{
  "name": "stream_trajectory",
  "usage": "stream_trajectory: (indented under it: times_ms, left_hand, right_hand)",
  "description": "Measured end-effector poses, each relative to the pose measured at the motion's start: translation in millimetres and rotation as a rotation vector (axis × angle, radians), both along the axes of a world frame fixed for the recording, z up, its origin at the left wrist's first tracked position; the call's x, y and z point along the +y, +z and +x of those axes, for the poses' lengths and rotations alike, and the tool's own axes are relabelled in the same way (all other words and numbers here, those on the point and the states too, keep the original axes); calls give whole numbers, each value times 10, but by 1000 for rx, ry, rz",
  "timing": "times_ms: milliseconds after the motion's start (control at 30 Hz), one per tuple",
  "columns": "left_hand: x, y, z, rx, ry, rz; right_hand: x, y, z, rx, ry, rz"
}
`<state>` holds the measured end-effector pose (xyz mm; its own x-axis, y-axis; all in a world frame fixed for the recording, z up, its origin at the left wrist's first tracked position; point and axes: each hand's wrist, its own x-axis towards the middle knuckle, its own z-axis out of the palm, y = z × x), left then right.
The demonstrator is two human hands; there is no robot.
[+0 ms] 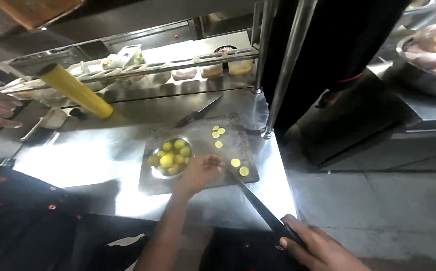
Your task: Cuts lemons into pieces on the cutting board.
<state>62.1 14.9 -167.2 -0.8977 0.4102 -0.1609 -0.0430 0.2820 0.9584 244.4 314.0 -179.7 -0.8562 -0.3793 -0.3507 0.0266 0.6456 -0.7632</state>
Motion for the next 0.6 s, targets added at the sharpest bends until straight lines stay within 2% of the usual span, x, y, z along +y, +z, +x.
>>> stream_trajectory:
  times_ms: [167,267,367,467,533,600]
  left_hand:
    - [-96,1,52,85,69,4]
    - [-208,58,20,188,119,-123]
    - [-183,130,29,307,88,-505]
    - [80,153,75,195,-151,-997]
    - [218,52,73,193,-260,-1199]
    - [285,-43,36,266,-306,-1309]
  right_hand:
    - [0,-11,-73,-47,58,-41]
    - [79,-67,-117,-133,34,-112]
    - [255,-174,-188,-192,-105,-99]
    - [467,-198,-235,-186,-242,-46]
    - [563,-172,-239,-174,-307,-48]
    - [613,-171,-226,-169,-336,-66]
